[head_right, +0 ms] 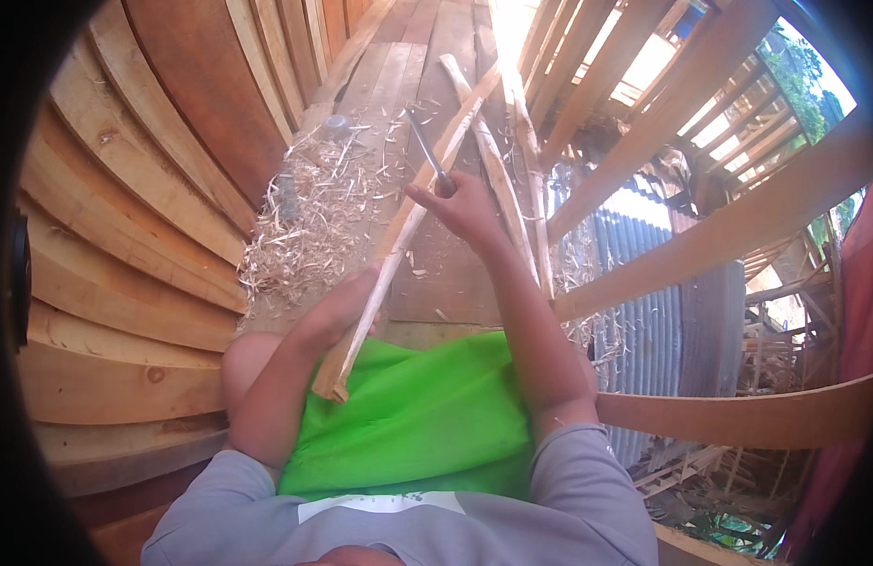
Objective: The person holds a long wooden stick and uses a knife to shave thin layers from its surface. The person repeatedly scrapes along the length of the stick, producing wood shavings that accumulate on the floor.
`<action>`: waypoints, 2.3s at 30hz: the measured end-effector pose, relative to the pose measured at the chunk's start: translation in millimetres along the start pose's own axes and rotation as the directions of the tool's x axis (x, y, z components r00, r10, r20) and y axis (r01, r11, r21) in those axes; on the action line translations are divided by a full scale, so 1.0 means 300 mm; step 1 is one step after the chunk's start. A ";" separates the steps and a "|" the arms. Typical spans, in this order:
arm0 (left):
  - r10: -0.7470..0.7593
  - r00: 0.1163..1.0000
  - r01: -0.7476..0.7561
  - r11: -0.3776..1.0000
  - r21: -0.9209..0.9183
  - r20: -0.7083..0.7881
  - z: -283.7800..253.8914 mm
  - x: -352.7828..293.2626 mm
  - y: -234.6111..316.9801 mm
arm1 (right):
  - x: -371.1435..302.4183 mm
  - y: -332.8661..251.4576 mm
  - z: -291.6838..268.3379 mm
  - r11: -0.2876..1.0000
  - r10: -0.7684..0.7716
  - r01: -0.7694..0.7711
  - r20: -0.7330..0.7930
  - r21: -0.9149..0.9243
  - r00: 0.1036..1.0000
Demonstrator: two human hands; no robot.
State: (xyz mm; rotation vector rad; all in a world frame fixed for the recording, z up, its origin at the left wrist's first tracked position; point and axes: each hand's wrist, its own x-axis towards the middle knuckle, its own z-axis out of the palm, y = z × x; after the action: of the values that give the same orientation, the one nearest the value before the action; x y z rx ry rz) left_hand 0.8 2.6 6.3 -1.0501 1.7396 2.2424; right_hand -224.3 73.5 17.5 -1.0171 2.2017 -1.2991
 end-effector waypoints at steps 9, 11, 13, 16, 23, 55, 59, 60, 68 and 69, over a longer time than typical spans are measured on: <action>0.011 0.849 0.298 0.815 -0.497 0.528 -0.109 0.056 -0.009 | -0.053 0.025 -0.023 0.991 -0.118 0.105 0.176 0.081 0.977; 0.072 0.755 0.421 0.709 -0.566 0.652 -0.125 0.067 0.004 | -0.073 0.040 -0.008 0.979 -0.203 0.187 0.261 0.086 0.944; 0.117 0.695 0.504 0.625 -0.597 0.709 -0.133 0.064 0.014 | -0.113 0.014 0.009 0.967 -0.256 0.234 0.359 0.104 0.898; 0.142 0.668 0.544 0.576 -0.610 0.730 -0.134 0.077 0.006 | -0.128 0.008 0.046 0.977 -0.095 0.169 0.439 -0.132 0.893; 0.082 0.695 0.536 0.603 -0.590 0.714 -0.104 0.070 -0.002 | -0.207 -0.057 0.147 0.930 0.033 0.010 0.111 -0.366 0.993; 0.101 0.750 0.442 0.660 -0.608 0.654 -0.131 0.062 0.009 | -0.160 -0.052 0.067 0.911 -0.259 0.321 0.248 -0.260 0.934; 0.033 0.813 0.391 0.710 -0.586 0.582 -0.107 0.038 0.022 | -0.150 0.010 0.069 0.956 -0.183 0.238 0.287 -0.170 0.940; 0.022 0.828 0.374 0.723 -0.581 0.561 -0.101 0.031 0.026 | -0.151 0.021 0.075 0.964 -0.149 0.203 0.289 -0.169 0.946; -0.015 0.967 0.104 0.934 -0.343 0.253 -0.040 0.002 0.041 | -0.191 -0.011 0.169 0.959 0.246 -0.275 0.285 0.067 0.927; -0.038 0.974 0.113 0.937 -0.331 0.225 -0.044 0.014 0.018 | -0.198 -0.026 0.171 0.954 0.249 -0.285 0.292 0.088 0.923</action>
State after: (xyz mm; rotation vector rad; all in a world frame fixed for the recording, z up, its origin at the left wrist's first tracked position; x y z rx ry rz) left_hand 1.0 -12.3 7.1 -0.8662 1.2312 2.5572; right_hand -149.1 85.4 -3.1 -0.7646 1.9361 -1.0859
